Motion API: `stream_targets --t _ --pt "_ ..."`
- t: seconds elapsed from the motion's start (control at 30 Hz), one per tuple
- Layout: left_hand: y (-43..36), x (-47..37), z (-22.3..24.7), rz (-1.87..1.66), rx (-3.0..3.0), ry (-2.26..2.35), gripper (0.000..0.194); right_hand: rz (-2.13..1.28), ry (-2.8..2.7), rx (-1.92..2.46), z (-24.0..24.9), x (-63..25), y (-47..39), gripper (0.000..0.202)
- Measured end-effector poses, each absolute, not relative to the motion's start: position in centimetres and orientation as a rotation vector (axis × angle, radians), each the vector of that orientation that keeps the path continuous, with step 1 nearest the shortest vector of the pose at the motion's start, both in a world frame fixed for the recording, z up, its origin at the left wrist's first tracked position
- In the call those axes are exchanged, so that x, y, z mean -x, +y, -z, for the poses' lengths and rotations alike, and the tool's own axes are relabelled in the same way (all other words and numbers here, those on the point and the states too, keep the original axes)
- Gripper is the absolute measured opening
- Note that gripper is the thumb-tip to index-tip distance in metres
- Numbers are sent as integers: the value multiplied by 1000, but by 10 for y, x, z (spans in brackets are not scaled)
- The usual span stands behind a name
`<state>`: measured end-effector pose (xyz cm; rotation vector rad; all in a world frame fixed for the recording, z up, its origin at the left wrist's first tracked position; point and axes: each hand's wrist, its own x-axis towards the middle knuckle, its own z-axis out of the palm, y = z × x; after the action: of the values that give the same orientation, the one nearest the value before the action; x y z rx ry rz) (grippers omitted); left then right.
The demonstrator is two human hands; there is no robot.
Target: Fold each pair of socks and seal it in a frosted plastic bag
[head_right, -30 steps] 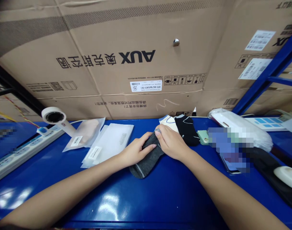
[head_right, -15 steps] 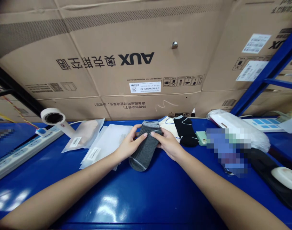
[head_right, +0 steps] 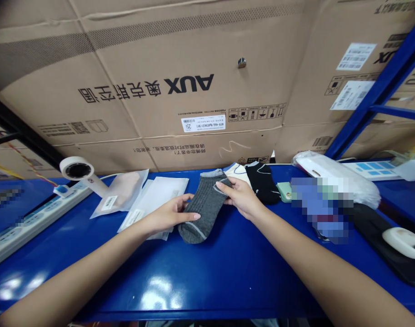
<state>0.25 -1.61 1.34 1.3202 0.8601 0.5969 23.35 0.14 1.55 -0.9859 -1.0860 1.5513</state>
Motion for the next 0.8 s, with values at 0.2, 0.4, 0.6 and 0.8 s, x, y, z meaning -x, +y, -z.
stream_targets --t 0.2,0.4,0.6,0.8 --pt "-27 0 -26 -644 -1634 954 45 -1565 -1071 1011 -20 -236 1 36" --pt "-16 24 -41 -721 -2111 1504 31 -1572 -1070 1046 -19 -239 4 31" --pt "-4 34 -25 -230 -2233 1886 30 -1601 -1141 1016 -9 -229 -1 32" --pt "-4 33 -23 -200 -2308 1798 32 -1660 -1017 1016 -5 -219 -7 29"
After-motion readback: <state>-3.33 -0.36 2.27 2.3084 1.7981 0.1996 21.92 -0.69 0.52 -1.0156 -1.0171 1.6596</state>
